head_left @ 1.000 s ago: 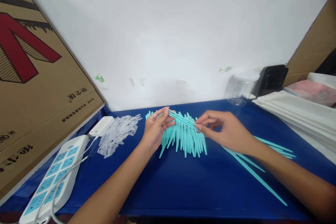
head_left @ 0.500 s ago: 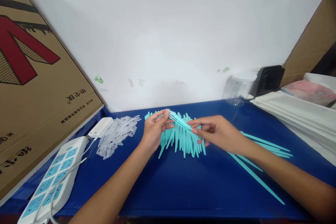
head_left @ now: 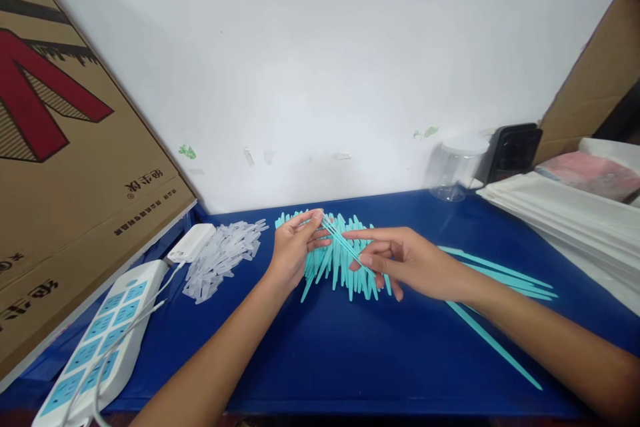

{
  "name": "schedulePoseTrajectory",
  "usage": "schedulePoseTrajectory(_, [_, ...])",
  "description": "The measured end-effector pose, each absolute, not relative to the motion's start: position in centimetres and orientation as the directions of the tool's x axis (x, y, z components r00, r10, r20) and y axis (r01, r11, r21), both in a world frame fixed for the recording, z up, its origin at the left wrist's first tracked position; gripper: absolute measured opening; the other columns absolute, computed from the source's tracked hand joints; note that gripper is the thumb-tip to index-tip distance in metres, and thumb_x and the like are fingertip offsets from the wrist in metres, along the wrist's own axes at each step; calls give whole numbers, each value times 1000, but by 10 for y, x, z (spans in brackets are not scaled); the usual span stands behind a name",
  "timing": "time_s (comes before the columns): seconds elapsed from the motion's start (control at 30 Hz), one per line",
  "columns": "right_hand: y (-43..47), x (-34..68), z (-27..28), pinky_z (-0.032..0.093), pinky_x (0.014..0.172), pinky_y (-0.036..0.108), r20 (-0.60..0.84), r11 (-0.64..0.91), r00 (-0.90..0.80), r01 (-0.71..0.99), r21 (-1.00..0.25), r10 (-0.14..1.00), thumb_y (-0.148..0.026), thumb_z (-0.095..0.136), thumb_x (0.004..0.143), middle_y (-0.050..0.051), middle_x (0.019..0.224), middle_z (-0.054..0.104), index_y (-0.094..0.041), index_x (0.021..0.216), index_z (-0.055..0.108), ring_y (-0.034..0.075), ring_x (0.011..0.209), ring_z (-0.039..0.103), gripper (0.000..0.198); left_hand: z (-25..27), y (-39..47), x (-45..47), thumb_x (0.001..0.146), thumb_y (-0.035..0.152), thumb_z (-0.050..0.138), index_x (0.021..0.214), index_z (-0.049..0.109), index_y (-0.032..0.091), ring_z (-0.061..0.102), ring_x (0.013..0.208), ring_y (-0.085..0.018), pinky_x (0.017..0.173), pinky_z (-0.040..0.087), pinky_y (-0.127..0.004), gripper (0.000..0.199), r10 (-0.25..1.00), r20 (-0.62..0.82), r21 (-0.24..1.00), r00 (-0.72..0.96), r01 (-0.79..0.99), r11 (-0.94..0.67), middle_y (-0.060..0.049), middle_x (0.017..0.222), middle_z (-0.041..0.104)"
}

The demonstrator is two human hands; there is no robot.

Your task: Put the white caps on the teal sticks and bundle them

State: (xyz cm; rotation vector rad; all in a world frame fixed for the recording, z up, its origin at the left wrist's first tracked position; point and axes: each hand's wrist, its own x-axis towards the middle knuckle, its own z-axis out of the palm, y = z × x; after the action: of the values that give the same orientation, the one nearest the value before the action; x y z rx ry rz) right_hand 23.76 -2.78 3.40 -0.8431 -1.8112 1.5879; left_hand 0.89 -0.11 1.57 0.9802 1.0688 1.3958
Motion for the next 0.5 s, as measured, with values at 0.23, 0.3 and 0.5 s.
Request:
schedulePoseTrajectory(0.23, [-27, 237, 30, 59, 46, 24, 19, 104, -662, 88, -991, 749, -44, 63, 95, 7, 96, 74, -28, 155, 43, 14, 66, 62, 65, 15, 0, 9, 76, 39, 85, 114, 74, 14, 72, 75, -16, 68, 62, -27, 47, 997, 16, 964, -74, -264, -35, -11, 103, 76])
schedulePoseTrajectory(0.3, [-27, 236, 28, 59, 47, 24, 17, 106, -661, 95, -990, 750, -43, 63, 95, 6, 95, 74, -28, 156, 41, 14, 67, 62, 66, 15, 0, 9, 78, 39, 84, 115, 74, 14, 73, 79, -16, 69, 62, -26, 46, 999, 11, 965, -51, -263, -24, -12, 106, 76])
schedulePoseTrajectory(0.5, [-27, 236, 27, 58, 46, 25, -1, 103, -653, 120, -987, 757, -39, 63, 95, 4, 88, 70, -26, 154, 44, 14, 65, 62, 63, 17, -1, 9, 81, 39, 82, 114, 73, 13, 74, 86, -19, 73, 61, -27, 42, 1000, 5, 966, -12, -258, -8, -14, 109, 76])
